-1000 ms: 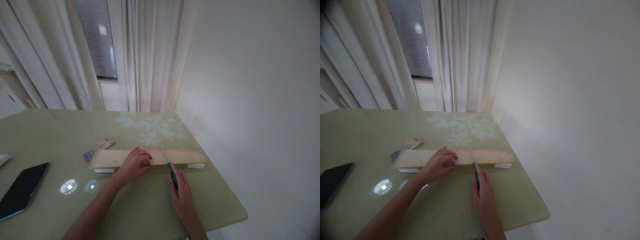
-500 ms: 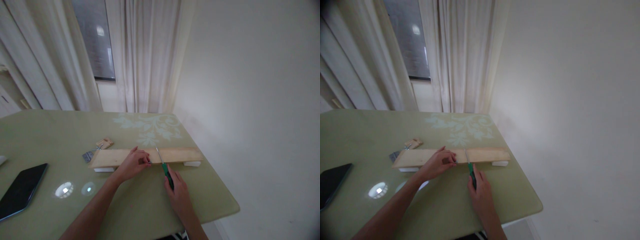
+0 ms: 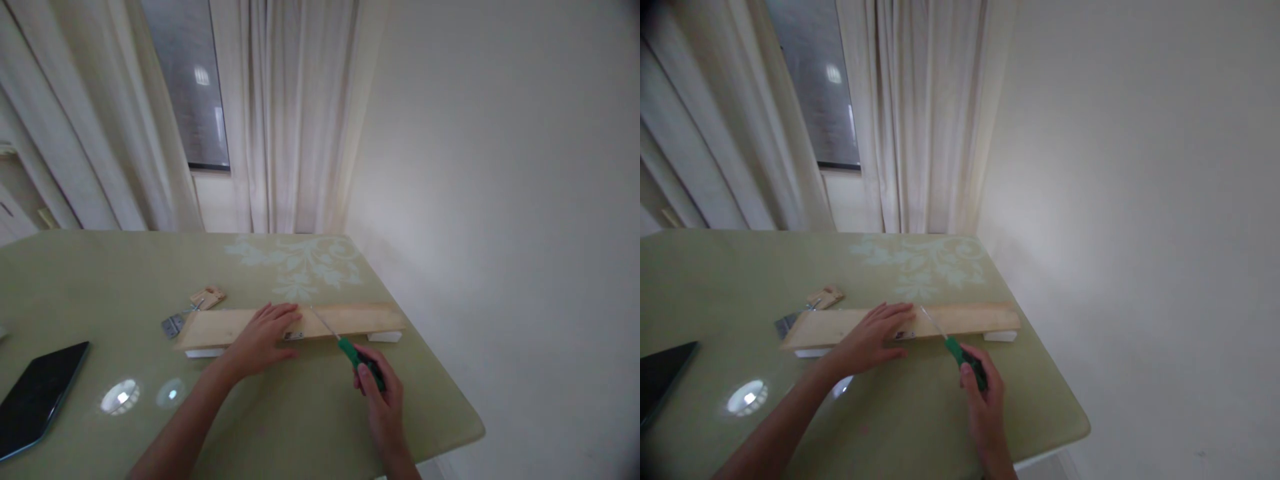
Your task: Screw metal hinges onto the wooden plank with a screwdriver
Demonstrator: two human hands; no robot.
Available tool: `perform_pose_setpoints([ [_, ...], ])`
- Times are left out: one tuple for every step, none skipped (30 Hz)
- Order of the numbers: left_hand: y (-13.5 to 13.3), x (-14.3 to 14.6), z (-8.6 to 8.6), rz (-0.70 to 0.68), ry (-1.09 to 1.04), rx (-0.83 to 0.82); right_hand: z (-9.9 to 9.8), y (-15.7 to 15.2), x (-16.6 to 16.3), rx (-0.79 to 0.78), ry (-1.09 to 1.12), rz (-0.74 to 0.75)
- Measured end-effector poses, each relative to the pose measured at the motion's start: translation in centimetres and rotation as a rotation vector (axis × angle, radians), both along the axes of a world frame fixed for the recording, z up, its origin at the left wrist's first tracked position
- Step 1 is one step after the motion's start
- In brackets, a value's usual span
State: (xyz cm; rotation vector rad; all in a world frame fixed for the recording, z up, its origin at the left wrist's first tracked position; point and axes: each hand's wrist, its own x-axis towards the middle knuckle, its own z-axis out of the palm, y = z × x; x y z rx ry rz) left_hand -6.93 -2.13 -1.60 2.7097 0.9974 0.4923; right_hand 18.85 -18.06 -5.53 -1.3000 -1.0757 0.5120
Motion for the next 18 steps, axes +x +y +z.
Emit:
perform_pose_setpoints([
  [0.3, -0.8, -0.1, 0.021, 0.031, 0.015, 0.1, 0.0, 0.8, -0.033, 0.015, 0.023],
  [0.6, -1.8, -0.2, 0.051, 0.060, 0.041, 0.3, 0.0, 1.7, -0.080, 0.017, 0.052],
  [0.9, -2.8, -0.4, 0.083, 0.082, 0.080, 0.5, 0.2, 2.7, -0.134, 0.000, 0.085],
  [1.1, -3.7, -0.6, 0.105, 0.096, 0.128, 0.8, 0.5, 3.7, -0.191, -0.039, 0.138],
  [1.2, -4.5, -0.8, 0.116, 0.103, 0.180, 1.3, 0.9, 4.7, -0.228, -0.082, 0.175],
  [1.2, -5.2, -0.9, 0.117, 0.102, 0.234, 1.7, 1.4, 5.6, -0.251, -0.120, 0.207],
  [1.2, -5.7, -1.1, 0.111, 0.098, 0.283, 2.2, 2.0, 6.4, -0.271, -0.148, 0.244],
  [1.0, -6.0, -1.2, 0.105, 0.092, 0.325, 2.7, 2.7, 7.0, -0.283, -0.161, 0.279],
  [0.8, -6.1, -1.3, 0.101, 0.089, 0.358, 3.2, 3.4, 7.4, -0.297, -0.163, 0.315],
  [0.6, -6.1, -1.3, 0.100, 0.089, 0.383, 3.5, 4.1, 7.7, -0.304, -0.155, 0.351],
  [0.4, -6.0, -1.4, 0.103, 0.091, 0.400, 3.7, 4.7, 7.8, -0.306, -0.144, 0.388],
  [0.3, -6.0, -1.4, 0.103, 0.095, 0.415, 3.8, 5.3, 7.7, -0.303, -0.129, 0.428],
  [0.2, -5.9, -1.4, 0.098, 0.100, 0.428, 3.7, 5.6, 7.5, -0.291, -0.102, 0.464],
  [0.2, -5.8, -1.5, 0.087, 0.105, 0.442, 3.5, 5.9, 7.3, -0.272, -0.068, 0.495],
  [0.2, -5.9, -1.6, 0.072, 0.108, 0.455, 3.2, 6.0, 7.0, -0.252, -0.032, 0.521],
  [0.2, -5.9, -1.7, 0.056, 0.111, 0.467, 2.9, 6.0, 6.7, -0.233, -0.004, 0.535],
  [0.2, -6.1, -1.8, 0.042, 0.110, 0.479, 2.6, 5.9, 6.5, -0.212, 0.012, 0.532],
  [0.2, -6.2, -1.8, 0.030, 0.110, 0.490, 2.3, 5.7, 6.4, -0.190, 0.013, 0.513],
])
